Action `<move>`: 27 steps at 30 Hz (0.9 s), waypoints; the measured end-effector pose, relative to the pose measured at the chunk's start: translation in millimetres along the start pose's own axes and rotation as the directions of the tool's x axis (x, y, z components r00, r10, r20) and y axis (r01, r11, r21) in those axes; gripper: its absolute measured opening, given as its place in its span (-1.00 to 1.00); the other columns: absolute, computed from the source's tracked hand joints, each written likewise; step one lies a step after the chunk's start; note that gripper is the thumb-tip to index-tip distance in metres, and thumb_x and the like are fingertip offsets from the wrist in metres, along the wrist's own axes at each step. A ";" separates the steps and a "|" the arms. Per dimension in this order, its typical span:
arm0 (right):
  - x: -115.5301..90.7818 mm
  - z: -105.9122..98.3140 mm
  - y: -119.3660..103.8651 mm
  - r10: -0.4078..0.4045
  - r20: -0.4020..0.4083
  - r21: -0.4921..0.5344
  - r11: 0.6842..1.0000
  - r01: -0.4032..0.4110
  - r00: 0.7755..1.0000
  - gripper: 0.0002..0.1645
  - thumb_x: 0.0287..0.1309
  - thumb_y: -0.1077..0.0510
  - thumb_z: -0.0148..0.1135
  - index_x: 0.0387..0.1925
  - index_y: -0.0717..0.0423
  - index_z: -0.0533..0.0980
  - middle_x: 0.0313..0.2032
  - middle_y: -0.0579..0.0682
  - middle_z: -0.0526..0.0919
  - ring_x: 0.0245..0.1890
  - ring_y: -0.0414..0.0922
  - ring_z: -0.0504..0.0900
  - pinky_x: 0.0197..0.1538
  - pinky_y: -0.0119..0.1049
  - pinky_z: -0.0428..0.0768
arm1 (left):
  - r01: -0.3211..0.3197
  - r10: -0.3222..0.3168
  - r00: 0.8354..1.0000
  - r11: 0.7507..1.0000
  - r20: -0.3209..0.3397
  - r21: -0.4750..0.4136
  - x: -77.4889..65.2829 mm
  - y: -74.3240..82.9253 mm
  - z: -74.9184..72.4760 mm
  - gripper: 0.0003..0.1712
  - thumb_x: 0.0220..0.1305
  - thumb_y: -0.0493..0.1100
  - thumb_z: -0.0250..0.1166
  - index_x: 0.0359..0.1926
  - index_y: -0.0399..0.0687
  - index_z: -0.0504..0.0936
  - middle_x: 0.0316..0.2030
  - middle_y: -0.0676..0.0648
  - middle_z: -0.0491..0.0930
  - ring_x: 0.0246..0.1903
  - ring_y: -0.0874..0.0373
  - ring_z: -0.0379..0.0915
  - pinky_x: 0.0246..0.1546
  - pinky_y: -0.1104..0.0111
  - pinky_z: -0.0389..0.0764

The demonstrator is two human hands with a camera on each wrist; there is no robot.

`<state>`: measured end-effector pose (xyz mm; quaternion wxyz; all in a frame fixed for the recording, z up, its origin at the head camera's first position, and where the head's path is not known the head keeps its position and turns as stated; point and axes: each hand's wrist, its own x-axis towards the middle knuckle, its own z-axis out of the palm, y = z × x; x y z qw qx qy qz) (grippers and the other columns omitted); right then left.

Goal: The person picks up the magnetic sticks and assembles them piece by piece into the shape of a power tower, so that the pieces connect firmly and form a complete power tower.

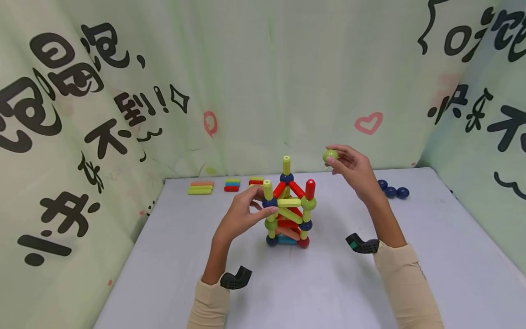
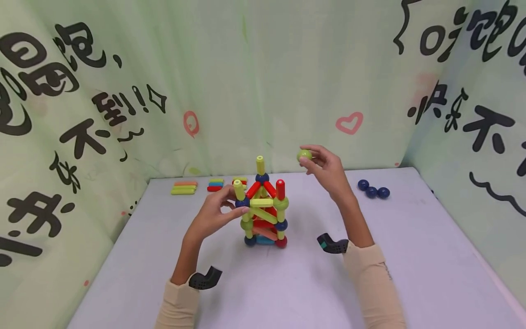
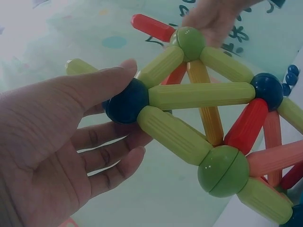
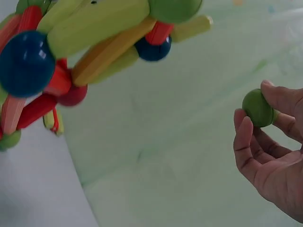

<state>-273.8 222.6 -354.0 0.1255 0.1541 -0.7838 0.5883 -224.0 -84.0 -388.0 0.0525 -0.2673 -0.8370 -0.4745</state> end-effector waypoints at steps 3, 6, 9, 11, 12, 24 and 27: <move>9.1 14.0 -16.7 -0.056 0.031 0.019 0.998 0.056 0.998 -0.50 0.28 0.10 0.25 0.22 0.15 0.45 -0.13 -0.19 0.61 -0.12 -0.28 0.62 -0.15 -0.52 0.61 | -0.001 0.001 1.000 1.000 0.013 0.002 -0.8 -0.4 0.1 -0.53 0.19 -0.06 0.41 0.05 -0.12 0.51 -0.12 -0.08 0.63 -0.16 0.14 0.55 -0.12 0.25 0.67; 17.8 26.4 -29.4 -0.099 0.079 0.022 0.995 0.097 0.992 -0.50 0.25 0.10 0.28 0.19 0.14 0.47 -0.07 -0.16 0.62 -0.04 -0.24 0.59 -0.08 -0.52 0.60 | -0.004 0.004 1.000 1.000 0.010 0.005 -1.4 -0.1 -0.2 -0.54 0.19 -0.05 0.41 0.05 -0.11 0.51 -0.13 -0.07 0.63 -0.16 0.15 0.55 -0.12 0.31 0.66; 24.8 36.8 -37.0 -0.123 0.131 0.008 0.992 0.123 0.984 -0.52 0.24 0.09 0.30 0.17 0.12 0.50 -0.09 -0.13 0.62 -0.03 -0.18 0.57 -0.03 -0.49 0.59 | -0.006 0.006 1.000 1.000 0.009 0.006 -1.2 0.8 -0.7 -0.53 0.19 -0.05 0.41 0.06 -0.10 0.51 -0.12 -0.06 0.63 -0.15 0.15 0.55 -0.12 0.34 0.65; 27.6 42.1 -39.9 -0.135 0.155 -0.009 0.990 0.138 0.979 -0.53 0.23 0.09 0.31 0.15 0.09 0.51 -0.11 -0.13 0.63 -0.05 -0.16 0.57 -0.06 -0.46 0.60 | -0.009 0.009 1.000 1.000 0.014 0.006 -1.0 0.8 -0.8 -0.53 0.20 -0.04 0.41 0.07 -0.10 0.50 -0.11 -0.06 0.64 -0.15 0.15 0.55 -0.12 0.34 0.65; 28.6 44.5 -40.7 -0.141 0.164 -0.013 0.989 0.145 0.976 -0.54 0.23 0.10 0.31 0.15 0.08 0.51 -0.12 -0.12 0.63 -0.06 -0.15 0.57 -0.08 -0.45 0.60 | -0.011 0.011 1.000 1.000 0.019 0.005 -0.8 0.8 -0.8 -0.52 0.20 -0.04 0.40 0.08 -0.10 0.50 -0.11 -0.07 0.64 -0.15 0.15 0.55 -0.11 0.35 0.65; 33.7 58.9 -35.8 -0.137 0.207 -0.042 0.988 0.149 0.969 -0.53 0.25 0.10 0.29 0.18 0.05 0.50 -0.08 0.01 0.63 -0.06 -0.12 0.56 -0.06 -0.33 0.59 | -0.029 0.029 0.999 1.000 0.043 0.007 -0.8 0.2 -1.7 -0.52 0.22 -0.04 0.39 0.09 -0.10 0.49 -0.11 -0.07 0.64 -0.15 0.15 0.56 -0.12 0.38 0.64; 32.7 56.7 -33.3 -0.142 0.194 -0.037 0.988 0.152 0.971 -0.52 0.28 0.12 0.25 0.22 0.06 0.46 0.02 0.08 0.62 0.00 -0.12 0.56 0.02 -0.34 0.57 | -0.027 0.026 0.999 1.000 0.044 0.008 -0.9 0.4 -3.0 -0.51 0.22 -0.05 0.38 0.11 -0.11 0.49 -0.10 -0.07 0.64 -0.14 0.14 0.56 -0.11 0.35 0.64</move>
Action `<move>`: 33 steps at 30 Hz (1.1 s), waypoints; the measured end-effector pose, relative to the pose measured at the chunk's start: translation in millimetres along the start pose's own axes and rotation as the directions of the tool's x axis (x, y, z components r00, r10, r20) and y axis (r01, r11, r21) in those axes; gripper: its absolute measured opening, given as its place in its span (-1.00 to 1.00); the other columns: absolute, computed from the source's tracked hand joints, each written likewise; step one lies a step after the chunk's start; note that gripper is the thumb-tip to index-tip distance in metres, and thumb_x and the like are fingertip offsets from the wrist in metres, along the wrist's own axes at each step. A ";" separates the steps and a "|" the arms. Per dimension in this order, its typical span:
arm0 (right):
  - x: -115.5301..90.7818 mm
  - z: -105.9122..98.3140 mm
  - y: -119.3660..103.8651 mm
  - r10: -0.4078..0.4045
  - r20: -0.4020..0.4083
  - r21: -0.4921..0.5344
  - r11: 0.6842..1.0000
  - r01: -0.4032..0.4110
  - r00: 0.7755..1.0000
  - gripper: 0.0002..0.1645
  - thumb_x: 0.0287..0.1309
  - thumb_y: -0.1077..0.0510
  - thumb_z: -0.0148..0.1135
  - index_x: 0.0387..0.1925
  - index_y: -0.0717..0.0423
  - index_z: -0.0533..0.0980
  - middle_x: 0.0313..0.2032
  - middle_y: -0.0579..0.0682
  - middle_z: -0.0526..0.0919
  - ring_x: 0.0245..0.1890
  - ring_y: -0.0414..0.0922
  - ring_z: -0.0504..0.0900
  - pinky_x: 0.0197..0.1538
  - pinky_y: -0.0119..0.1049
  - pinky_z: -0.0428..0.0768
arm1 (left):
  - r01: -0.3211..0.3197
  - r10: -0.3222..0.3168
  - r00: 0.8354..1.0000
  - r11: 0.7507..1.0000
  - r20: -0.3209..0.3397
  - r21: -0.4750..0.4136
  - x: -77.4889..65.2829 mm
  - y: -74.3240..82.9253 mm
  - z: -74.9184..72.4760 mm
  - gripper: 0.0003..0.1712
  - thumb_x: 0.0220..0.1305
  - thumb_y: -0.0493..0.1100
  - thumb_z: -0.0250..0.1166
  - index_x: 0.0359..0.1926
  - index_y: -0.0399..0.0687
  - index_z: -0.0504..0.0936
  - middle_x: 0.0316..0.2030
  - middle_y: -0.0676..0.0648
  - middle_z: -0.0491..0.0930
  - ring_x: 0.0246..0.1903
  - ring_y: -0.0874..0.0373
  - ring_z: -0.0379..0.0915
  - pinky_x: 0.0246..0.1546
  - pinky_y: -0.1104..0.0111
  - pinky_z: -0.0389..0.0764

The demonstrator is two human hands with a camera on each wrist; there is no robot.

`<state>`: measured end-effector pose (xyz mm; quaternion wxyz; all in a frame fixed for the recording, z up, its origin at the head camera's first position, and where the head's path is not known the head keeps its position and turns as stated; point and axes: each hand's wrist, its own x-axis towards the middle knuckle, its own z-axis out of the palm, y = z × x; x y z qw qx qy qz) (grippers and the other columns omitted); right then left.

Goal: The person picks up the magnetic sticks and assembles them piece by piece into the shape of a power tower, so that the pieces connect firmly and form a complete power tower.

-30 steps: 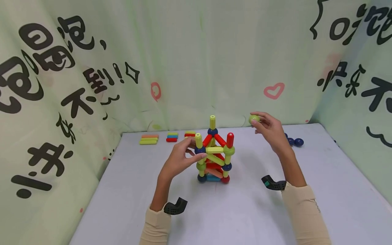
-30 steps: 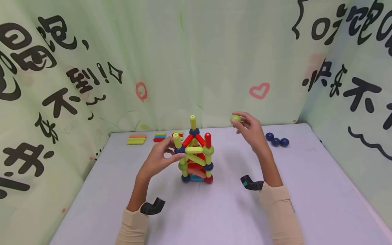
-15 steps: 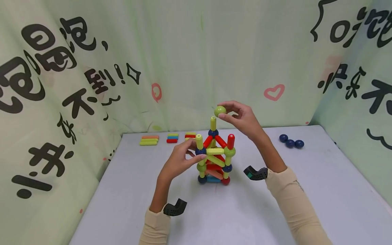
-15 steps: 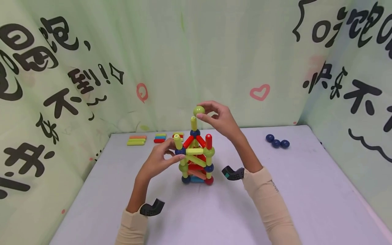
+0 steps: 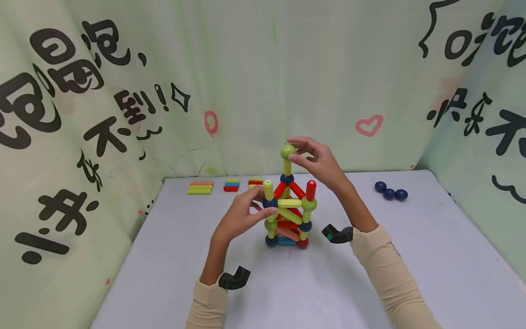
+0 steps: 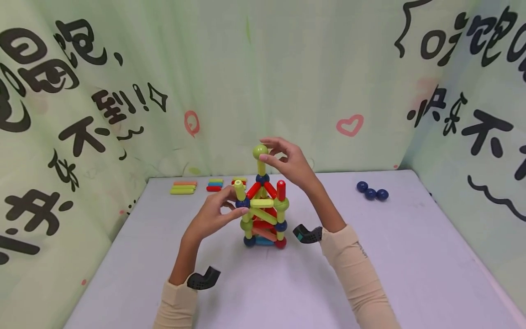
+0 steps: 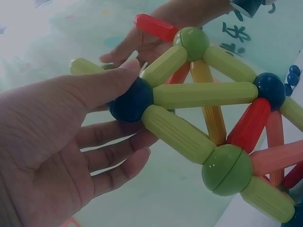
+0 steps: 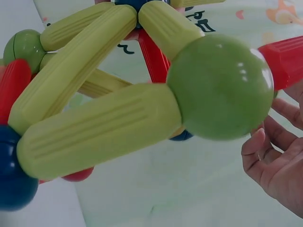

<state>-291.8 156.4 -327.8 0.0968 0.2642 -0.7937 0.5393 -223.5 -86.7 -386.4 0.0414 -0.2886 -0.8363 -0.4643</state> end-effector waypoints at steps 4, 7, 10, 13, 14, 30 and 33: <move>-11.2 -7.6 4.8 0.021 -0.082 -0.030 0.999 -0.024 0.996 -0.58 0.35 0.16 0.15 0.20 0.16 0.46 0.08 0.17 0.60 0.02 -0.21 0.57 0.08 -0.49 0.52 | 0.009 -0.009 1.000 1.000 0.013 -0.003 -1.2 -1.1 -1.9 -0.50 0.24 -0.05 0.37 0.14 -0.11 0.48 -0.07 -0.08 0.63 -0.09 0.12 0.57 -0.08 0.34 0.63; -24.0 -20.7 28.0 0.060 -0.195 -0.087 0.993 -0.078 0.979 -0.61 0.37 0.09 0.14 0.13 0.21 0.51 0.01 0.15 0.63 -0.12 -0.31 0.59 0.00 -0.59 0.51 | 0.010 -0.010 1.000 1.000 0.022 -0.017 -2.2 -2.3 -2.9 -0.50 0.26 -0.07 0.36 0.16 -0.12 0.48 -0.05 -0.09 0.63 -0.07 0.09 0.57 -0.04 0.27 0.63; -39.4 -39.9 66.5 0.134 -0.339 -0.122 0.975 -0.185 0.931 -0.57 0.35 -0.01 0.17 0.08 0.20 0.55 -0.10 0.01 0.65 -0.28 -0.38 0.58 -0.17 -0.62 0.51 | 0.005 -0.005 1.000 1.000 0.029 -0.027 -2.8 -4.0 -3.1 -0.50 0.26 -0.08 0.35 0.17 -0.13 0.48 -0.04 -0.11 0.62 -0.06 0.08 0.57 -0.03 0.20 0.63; -56.7 -61.6 102.9 0.214 -0.490 -0.145 0.936 -0.321 0.845 -0.57 0.36 -0.02 0.14 0.05 0.20 0.57 -0.14 0.01 0.66 -0.43 -0.51 0.56 -0.35 -0.61 0.46 | 0.005 -0.004 1.000 0.999 0.028 -0.034 -2.5 -5.1 -3.0 -0.51 0.26 -0.09 0.35 0.16 -0.14 0.48 -0.04 -0.11 0.63 -0.06 0.07 0.57 -0.03 0.19 0.64; -62.6 -68.8 113.2 0.244 -0.535 -0.146 0.916 -0.373 0.809 -0.58 0.36 -0.01 0.13 0.06 0.20 0.57 -0.12 0.03 0.67 -0.48 -0.55 0.54 -0.39 -0.61 0.44 | 0.006 -0.005 1.000 0.999 0.027 -0.031 -2.3 -5.4 -3.0 -0.51 0.26 -0.09 0.35 0.16 -0.14 0.48 -0.05 -0.11 0.63 -0.07 0.08 0.57 -0.03 0.20 0.64; -125.7 -118.8 187.4 0.507 -0.501 -0.410 0.574 -0.709 0.701 -0.52 0.34 0.20 0.05 0.19 0.42 0.40 0.17 0.53 0.38 0.22 0.46 0.32 0.23 0.29 0.33 | 0.054 -0.053 0.998 0.998 0.041 -0.040 -0.4 -4.1 -1.4 -0.45 0.24 -0.11 0.37 0.20 -0.14 0.43 0.00 -0.15 0.61 -0.03 0.02 0.55 0.01 0.11 0.62; -129.4 -113.1 187.4 0.511 -0.474 -0.443 0.565 -0.696 0.717 -0.55 0.31 0.21 0.10 0.14 0.41 0.42 0.13 0.53 0.41 0.15 0.46 0.38 0.14 0.30 0.39 | 0.057 -0.055 0.997 0.997 0.044 -0.044 -0.7 -4.1 -1.5 -0.46 0.24 -0.10 0.37 0.19 -0.14 0.43 -0.01 -0.15 0.61 -0.03 0.02 0.55 0.01 0.11 0.62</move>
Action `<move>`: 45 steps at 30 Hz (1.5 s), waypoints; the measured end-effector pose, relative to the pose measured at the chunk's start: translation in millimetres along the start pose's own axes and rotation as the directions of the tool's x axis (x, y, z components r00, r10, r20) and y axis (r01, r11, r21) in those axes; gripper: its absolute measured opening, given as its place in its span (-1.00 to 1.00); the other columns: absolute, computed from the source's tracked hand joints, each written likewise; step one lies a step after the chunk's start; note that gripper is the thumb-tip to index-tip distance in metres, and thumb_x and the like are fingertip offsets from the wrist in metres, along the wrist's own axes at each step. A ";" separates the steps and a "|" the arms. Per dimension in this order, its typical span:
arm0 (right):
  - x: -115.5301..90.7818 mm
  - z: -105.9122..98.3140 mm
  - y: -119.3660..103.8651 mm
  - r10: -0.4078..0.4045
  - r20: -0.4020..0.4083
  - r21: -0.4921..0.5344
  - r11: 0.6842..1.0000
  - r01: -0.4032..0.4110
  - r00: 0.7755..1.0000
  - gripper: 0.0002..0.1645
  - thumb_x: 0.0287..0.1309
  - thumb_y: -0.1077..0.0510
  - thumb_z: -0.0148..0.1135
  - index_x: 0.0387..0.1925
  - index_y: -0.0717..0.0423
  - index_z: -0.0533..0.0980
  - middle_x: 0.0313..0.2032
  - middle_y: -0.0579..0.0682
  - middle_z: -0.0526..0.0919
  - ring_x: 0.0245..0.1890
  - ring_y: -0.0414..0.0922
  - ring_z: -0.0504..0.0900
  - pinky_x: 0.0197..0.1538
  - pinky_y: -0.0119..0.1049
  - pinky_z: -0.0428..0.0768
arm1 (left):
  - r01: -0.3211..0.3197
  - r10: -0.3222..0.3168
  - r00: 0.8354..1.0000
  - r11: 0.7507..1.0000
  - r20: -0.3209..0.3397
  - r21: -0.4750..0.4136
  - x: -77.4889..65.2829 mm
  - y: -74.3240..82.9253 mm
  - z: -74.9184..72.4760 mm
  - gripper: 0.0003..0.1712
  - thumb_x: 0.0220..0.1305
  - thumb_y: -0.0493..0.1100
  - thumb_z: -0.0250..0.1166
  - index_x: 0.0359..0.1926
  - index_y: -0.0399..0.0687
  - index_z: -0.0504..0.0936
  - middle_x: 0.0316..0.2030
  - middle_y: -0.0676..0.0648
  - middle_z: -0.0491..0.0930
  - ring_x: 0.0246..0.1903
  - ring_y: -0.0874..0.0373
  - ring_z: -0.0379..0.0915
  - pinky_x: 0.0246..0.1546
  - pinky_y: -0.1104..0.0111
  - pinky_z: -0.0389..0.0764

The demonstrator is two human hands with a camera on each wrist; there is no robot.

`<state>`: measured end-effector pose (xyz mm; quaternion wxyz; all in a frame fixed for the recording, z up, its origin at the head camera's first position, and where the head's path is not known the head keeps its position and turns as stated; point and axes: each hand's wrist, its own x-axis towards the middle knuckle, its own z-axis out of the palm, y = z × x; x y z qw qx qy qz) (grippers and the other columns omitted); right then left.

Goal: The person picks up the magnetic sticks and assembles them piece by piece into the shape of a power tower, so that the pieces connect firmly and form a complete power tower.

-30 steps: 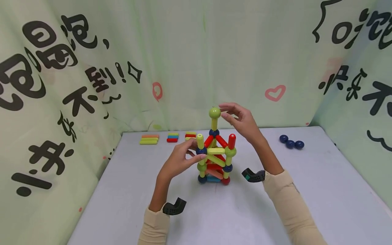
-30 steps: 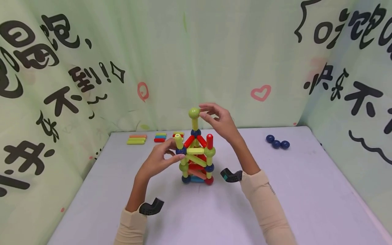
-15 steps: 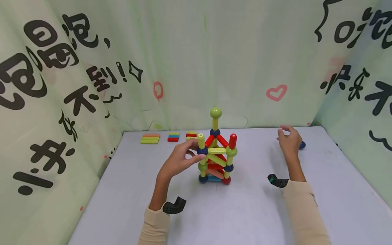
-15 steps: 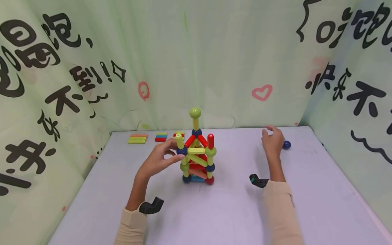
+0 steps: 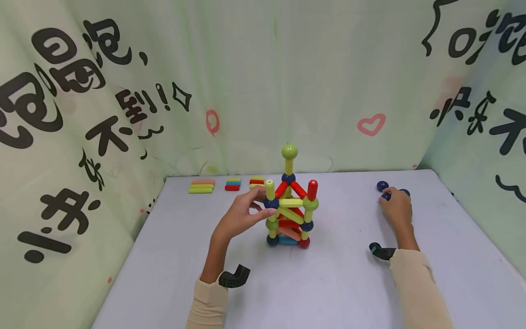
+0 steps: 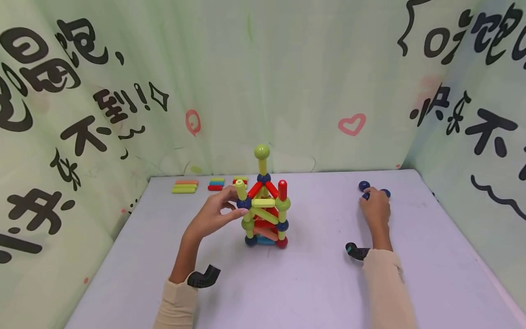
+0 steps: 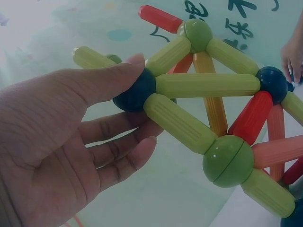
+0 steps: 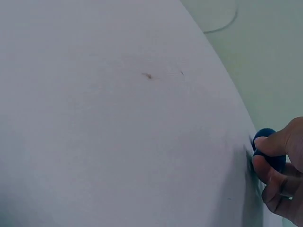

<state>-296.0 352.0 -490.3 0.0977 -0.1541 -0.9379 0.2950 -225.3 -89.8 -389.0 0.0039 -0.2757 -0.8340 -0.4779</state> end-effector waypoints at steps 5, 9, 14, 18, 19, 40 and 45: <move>-9.0 1.5 -4.3 -0.024 0.038 -0.022 0.999 0.025 0.999 -0.50 0.30 0.14 0.17 0.16 0.38 0.41 0.16 0.53 0.41 0.11 0.44 0.42 0.08 0.29 0.44 | -0.004 0.004 1.000 1.000 0.001 0.004 -0.3 -0.1 0.5 -0.46 0.25 -0.10 0.36 0.19 -0.13 0.43 -0.02 -0.14 0.62 -0.03 0.04 0.55 0.00 0.16 0.63; -17.7 -6.3 -19.2 -0.104 0.006 0.079 0.991 0.104 0.995 -0.49 0.35 0.02 0.15 0.13 0.34 0.45 0.10 0.49 0.49 -0.04 0.31 0.58 -0.08 0.05 0.59 | -0.001 0.002 1.000 1.000 -0.004 0.019 -0.5 0.5 0.2 -0.46 0.24 -0.09 0.37 0.19 -0.11 0.43 -0.01 -0.13 0.61 -0.03 0.05 0.55 0.00 0.21 0.63; -28.7 -21.2 -49.3 -0.230 0.007 0.365 0.907 0.211 0.973 -0.42 0.34 -0.07 0.16 0.19 0.27 0.42 0.04 0.38 0.56 -0.39 -0.31 0.69 -0.37 -0.55 0.60 | 0.009 -0.008 1.000 1.000 -0.005 0.028 -0.6 1.1 -0.1 -0.46 0.24 -0.08 0.37 0.19 -0.11 0.43 -0.01 -0.13 0.61 -0.03 0.06 0.55 0.00 0.25 0.62; -39.7 -32.8 -79.3 -0.285 -0.009 0.534 0.809 0.245 0.959 -0.38 0.30 -0.05 0.21 0.25 0.20 0.36 0.01 0.11 0.53 -0.34 -0.48 0.66 -0.28 -0.60 0.61 | 0.008 -0.008 1.000 1.000 0.000 0.025 -0.5 1.9 -0.4 -0.46 0.25 -0.08 0.36 0.19 -0.11 0.43 -0.01 -0.14 0.61 -0.02 0.05 0.54 0.01 0.23 0.62; -43.0 -36.1 -87.9 -0.300 -0.019 0.558 0.788 0.259 0.954 -0.39 0.29 -0.04 0.22 0.25 0.19 0.36 -0.02 0.03 0.52 -0.32 -0.47 0.67 -0.26 -0.59 0.61 | 0.009 -0.009 1.000 1.000 0.001 0.025 -0.4 2.1 -0.5 -0.46 0.25 -0.08 0.36 0.19 -0.11 0.43 -0.01 -0.14 0.61 -0.02 0.05 0.54 0.01 0.22 0.62; -115.1 -71.9 -246.7 -0.751 -0.011 0.596 0.525 0.607 0.660 -0.52 0.15 0.27 0.35 0.12 0.19 0.50 -0.02 0.09 0.62 -0.11 -0.17 0.66 -0.03 -0.54 0.59 | 0.000 0.000 1.000 1.000 0.015 0.020 -1.9 -0.9 -0.9 -0.45 0.28 -0.04 0.33 0.22 -0.10 0.41 -0.01 -0.13 0.62 -0.03 0.05 0.55 0.02 0.15 0.61; -123.0 -65.2 -265.4 -0.794 0.064 0.529 0.541 0.654 0.605 -0.51 0.11 0.21 0.41 0.09 0.16 0.53 -0.03 0.06 0.67 -0.06 -0.08 0.67 0.02 -0.35 0.63 | -0.026 0.026 0.999 1.000 0.021 0.014 -1.6 -0.7 -1.5 -0.45 0.29 -0.06 0.32 0.23 -0.09 0.40 0.01 -0.12 0.63 -0.03 0.06 0.56 0.01 0.17 0.62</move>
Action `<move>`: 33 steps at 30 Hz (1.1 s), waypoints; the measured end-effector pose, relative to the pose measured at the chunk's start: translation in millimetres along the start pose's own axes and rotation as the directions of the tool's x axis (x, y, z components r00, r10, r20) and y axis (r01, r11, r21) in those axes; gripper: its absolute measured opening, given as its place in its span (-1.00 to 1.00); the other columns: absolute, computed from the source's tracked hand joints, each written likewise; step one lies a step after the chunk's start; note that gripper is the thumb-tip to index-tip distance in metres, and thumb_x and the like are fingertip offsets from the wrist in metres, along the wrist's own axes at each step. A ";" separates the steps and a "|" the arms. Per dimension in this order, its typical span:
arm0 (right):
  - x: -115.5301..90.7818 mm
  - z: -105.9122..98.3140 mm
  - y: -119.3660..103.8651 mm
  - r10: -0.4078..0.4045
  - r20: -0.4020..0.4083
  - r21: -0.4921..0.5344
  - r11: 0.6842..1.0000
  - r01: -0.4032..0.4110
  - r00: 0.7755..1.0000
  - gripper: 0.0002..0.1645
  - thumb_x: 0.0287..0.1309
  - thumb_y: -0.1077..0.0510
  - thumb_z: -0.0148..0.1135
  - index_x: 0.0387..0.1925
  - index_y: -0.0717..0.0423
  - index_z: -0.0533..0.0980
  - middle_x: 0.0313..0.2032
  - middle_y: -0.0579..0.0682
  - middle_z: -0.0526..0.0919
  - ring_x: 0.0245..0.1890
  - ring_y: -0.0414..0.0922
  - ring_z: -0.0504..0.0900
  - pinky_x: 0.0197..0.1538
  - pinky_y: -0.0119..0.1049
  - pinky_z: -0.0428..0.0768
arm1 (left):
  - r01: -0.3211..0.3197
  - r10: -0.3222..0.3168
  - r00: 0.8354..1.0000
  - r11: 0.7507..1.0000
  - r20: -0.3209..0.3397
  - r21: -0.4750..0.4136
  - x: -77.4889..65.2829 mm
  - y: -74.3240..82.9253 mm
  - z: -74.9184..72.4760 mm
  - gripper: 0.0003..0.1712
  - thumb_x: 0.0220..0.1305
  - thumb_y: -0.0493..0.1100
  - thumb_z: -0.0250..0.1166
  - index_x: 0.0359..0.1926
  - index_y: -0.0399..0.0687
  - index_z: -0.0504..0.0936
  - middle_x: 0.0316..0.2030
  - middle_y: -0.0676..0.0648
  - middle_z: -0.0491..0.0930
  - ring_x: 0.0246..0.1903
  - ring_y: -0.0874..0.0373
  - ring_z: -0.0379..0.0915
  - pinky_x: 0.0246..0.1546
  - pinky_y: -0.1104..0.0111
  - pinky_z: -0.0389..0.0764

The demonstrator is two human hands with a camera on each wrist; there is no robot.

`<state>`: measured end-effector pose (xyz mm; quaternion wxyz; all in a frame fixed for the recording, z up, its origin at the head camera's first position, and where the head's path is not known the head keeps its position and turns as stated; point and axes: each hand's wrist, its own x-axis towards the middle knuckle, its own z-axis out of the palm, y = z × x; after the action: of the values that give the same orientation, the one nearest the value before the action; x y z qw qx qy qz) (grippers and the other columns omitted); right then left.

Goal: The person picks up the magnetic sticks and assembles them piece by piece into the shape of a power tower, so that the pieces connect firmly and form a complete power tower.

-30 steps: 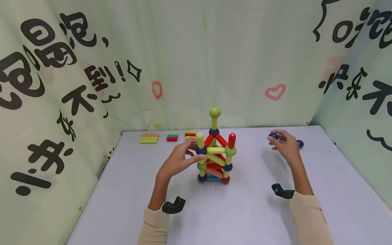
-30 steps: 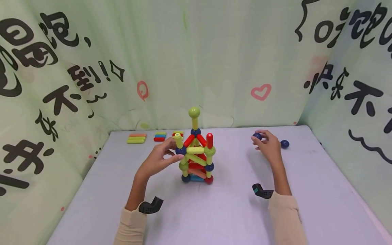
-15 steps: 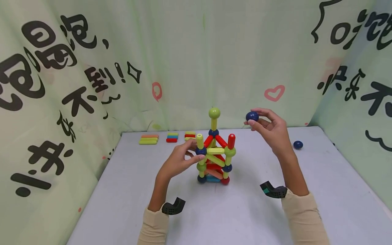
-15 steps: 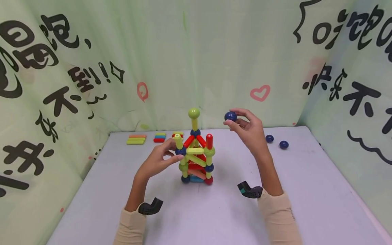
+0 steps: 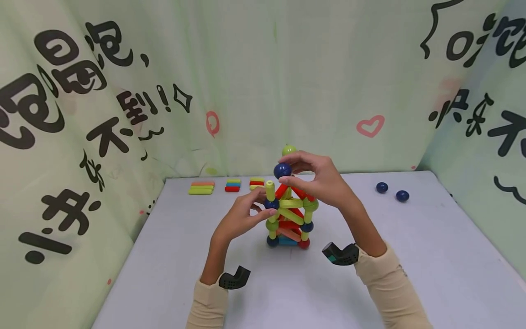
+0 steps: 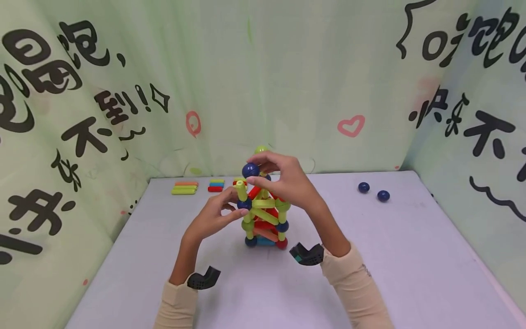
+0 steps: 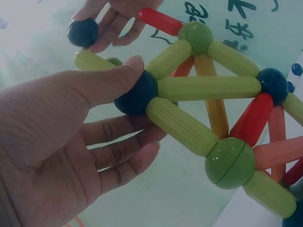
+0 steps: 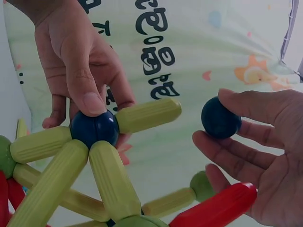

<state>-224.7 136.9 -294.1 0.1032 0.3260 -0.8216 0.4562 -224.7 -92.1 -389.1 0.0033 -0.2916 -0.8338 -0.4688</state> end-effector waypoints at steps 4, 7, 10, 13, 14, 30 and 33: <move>3.5 8.5 -4.1 -0.002 0.031 -0.027 1.000 0.003 1.000 -0.52 0.09 0.19 0.43 0.07 0.17 0.55 -0.05 0.06 0.69 -0.06 -0.05 0.69 0.05 -0.09 0.65 | 0.001 -0.001 1.000 1.000 0.005 -0.003 0.3 -0.5 0.0 -0.46 0.30 -0.06 0.32 0.23 -0.08 0.40 0.01 -0.12 0.63 -0.03 0.06 0.56 0.01 0.16 0.61; 4.1 12.8 -6.1 -0.005 0.040 -0.031 0.999 0.007 0.999 -0.52 0.09 0.18 0.43 0.07 0.18 0.55 -0.04 0.07 0.69 -0.06 -0.05 0.70 0.03 -0.02 0.65 | 0.008 -0.008 1.000 1.000 0.012 0.003 0.5 0.2 -0.3 -0.47 0.30 -0.04 0.31 0.22 -0.07 0.40 0.01 -0.11 0.62 -0.03 0.06 0.56 0.01 0.19 0.61; 5.5 15.6 -7.7 -0.013 0.041 -0.036 0.999 0.014 0.999 -0.52 0.09 0.18 0.43 0.07 0.18 0.55 -0.02 0.07 0.68 -0.06 -0.04 0.70 0.00 -0.03 0.66 | 0.012 -0.012 1.000 1.000 0.012 0.011 0.7 0.9 -1.0 -0.49 0.31 -0.03 0.30 0.21 -0.06 0.41 0.01 -0.10 0.62 -0.03 0.07 0.56 0.01 0.23 0.61; 7.3 17.1 -9.7 -0.019 0.044 -0.044 0.999 0.021 0.999 -0.51 0.08 0.18 0.43 0.07 0.17 0.55 -0.02 0.07 0.69 -0.07 -0.05 0.71 -0.03 -0.08 0.68 | 0.009 -0.009 1.000 1.000 0.009 0.011 0.8 1.3 -1.4 -0.50 0.31 -0.04 0.30 0.20 -0.06 0.41 0.01 -0.10 0.62 -0.04 0.07 0.56 0.01 0.22 0.61; 7.8 17.4 -9.9 -0.019 0.046 -0.050 0.999 0.022 0.999 -0.52 0.08 0.17 0.43 0.07 0.16 0.55 -0.02 0.06 0.69 -0.07 -0.06 0.71 -0.04 -0.11 0.68 | 0.010 -0.010 1.000 1.000 0.009 0.008 0.8 1.4 -1.3 -0.50 0.31 -0.04 0.30 0.20 -0.06 0.41 0.01 -0.10 0.62 -0.04 0.07 0.55 0.01 0.21 0.61; -2.9 3.9 -2.0 -0.019 -0.040 -0.046 0.999 0.018 0.999 -0.49 0.09 0.18 0.43 0.10 0.12 0.54 0.00 0.06 0.68 -0.05 -0.06 0.70 0.10 -0.15 0.62 | 0.015 -0.015 1.000 1.000 0.010 0.003 0.6 1.1 1.0 -0.48 0.29 -0.04 0.32 0.19 -0.09 0.41 0.00 -0.12 0.63 -0.04 0.06 0.57 0.00 0.17 0.62; -8.0 -5.5 7.4 -0.006 -0.107 -0.044 0.999 0.001 0.994 -0.50 0.12 0.18 0.40 0.12 0.09 0.53 -0.01 0.06 0.69 -0.04 -0.08 0.69 0.08 -0.35 0.61 | 0.023 -0.023 1.000 1.000 0.005 0.011 0.8 1.2 1.0 -0.48 0.29 -0.04 0.33 0.18 -0.11 0.41 -0.01 -0.13 0.63 -0.05 0.05 0.57 0.00 0.17 0.62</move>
<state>-223.9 147.7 -299.8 0.1551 0.3001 -0.8240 0.4549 -224.5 -90.4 -388.5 -0.0029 -0.2832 -0.8396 -0.4635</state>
